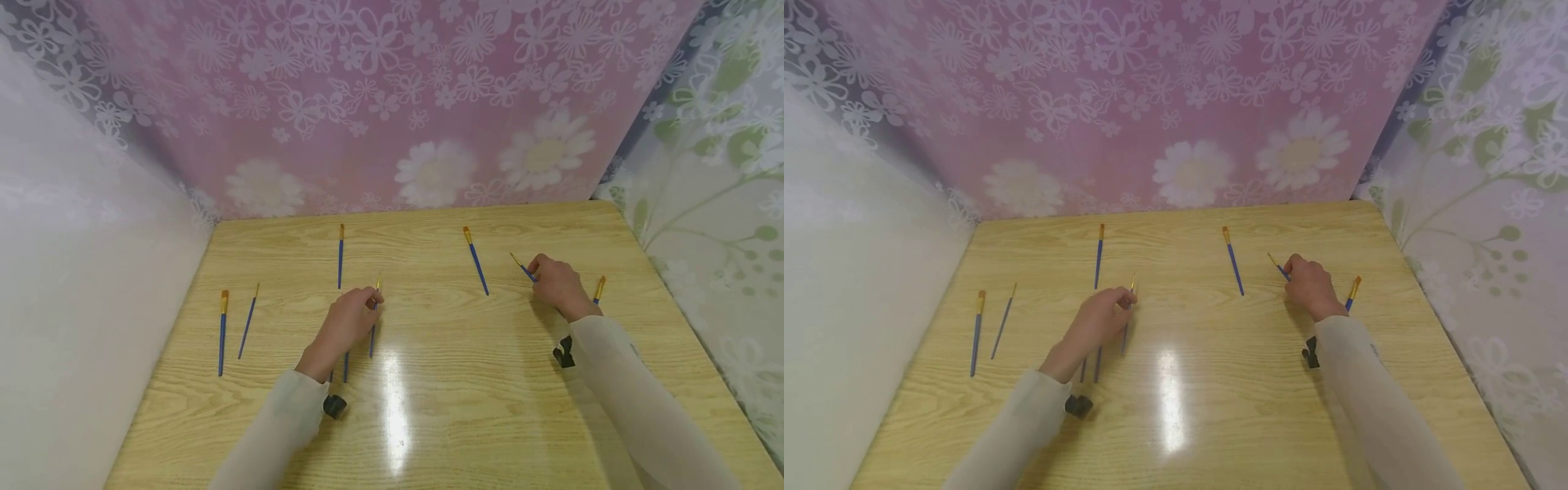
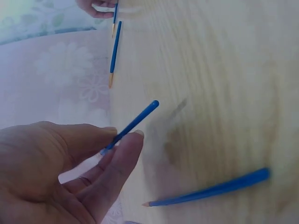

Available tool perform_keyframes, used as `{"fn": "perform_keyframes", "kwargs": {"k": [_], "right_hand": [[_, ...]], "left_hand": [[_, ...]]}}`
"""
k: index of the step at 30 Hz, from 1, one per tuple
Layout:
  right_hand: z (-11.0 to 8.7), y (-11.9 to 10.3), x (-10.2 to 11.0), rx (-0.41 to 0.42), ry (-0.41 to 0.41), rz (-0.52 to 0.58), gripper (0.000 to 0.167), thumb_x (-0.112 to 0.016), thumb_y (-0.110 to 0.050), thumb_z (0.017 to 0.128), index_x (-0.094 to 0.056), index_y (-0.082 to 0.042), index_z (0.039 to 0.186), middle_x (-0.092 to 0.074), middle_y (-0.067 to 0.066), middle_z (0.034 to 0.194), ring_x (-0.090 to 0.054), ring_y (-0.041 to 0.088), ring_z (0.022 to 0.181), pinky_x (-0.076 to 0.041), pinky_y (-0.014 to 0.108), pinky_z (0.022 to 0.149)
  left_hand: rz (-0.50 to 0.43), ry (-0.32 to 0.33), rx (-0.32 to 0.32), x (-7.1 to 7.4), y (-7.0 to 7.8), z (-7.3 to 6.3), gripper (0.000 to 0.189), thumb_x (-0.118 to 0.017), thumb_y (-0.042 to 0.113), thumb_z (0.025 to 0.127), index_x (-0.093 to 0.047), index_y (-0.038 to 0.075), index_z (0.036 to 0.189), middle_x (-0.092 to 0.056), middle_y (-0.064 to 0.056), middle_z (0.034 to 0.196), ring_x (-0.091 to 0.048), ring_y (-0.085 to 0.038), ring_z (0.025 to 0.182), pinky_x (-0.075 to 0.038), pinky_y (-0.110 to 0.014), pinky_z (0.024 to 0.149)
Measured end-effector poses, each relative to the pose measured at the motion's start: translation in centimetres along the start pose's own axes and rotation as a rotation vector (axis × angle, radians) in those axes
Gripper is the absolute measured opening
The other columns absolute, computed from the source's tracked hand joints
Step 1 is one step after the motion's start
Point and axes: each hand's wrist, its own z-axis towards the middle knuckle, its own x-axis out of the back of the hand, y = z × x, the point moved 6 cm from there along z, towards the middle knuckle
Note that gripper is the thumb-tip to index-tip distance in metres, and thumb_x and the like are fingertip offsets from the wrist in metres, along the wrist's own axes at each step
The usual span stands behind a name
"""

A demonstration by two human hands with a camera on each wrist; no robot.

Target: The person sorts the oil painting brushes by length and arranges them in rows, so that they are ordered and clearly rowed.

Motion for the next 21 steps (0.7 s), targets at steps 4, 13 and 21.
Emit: {"fn": "perform_keyframes", "kwargs": {"k": [4,13,21], "right_hand": [[-0.2,-0.2,0.1,-0.006,-0.002,0.003,0.035,-0.055,0.003,0.096,-0.057,0.010,0.130,-0.068,0.037,0.126,-0.067,0.054,0.112,-0.053,0.067,0.094],[-0.4,-0.5,0.2,-0.007,-0.001,0.005,0.035,-0.054,0.003,0.096,-0.057,0.010,0.130,-0.067,0.038,0.126,-0.066,0.054,0.112,-0.052,0.067,0.093],[-0.4,-0.7,0.3,-0.002,0.006,0.001,0.034,-0.054,0.003,0.097,-0.057,0.011,0.130,-0.067,0.038,0.127,-0.066,0.055,0.113,-0.051,0.069,0.095]], "left_hand": [[-0.027,-0.008,0.066,-0.3,-0.5,-1.0,0.024,-0.067,0.010,0.105,-0.076,0.008,0.127,-0.074,-0.010,0.113,-0.068,-0.016,0.076,-0.057,-0.037,0.075],[0.014,0.014,0.119,-0.6,-0.6,-3.1,0.026,-0.065,0.009,0.104,-0.075,0.008,0.127,-0.074,-0.010,0.108,-0.066,-0.020,0.080,-0.054,-0.055,0.096],[0.120,0.065,0.067,-0.7,-0.4,-4.3,0.019,-0.067,0.008,0.104,-0.076,0.006,0.121,-0.071,-0.015,0.109,-0.053,-0.019,0.072,-0.048,-0.035,0.062]]}}
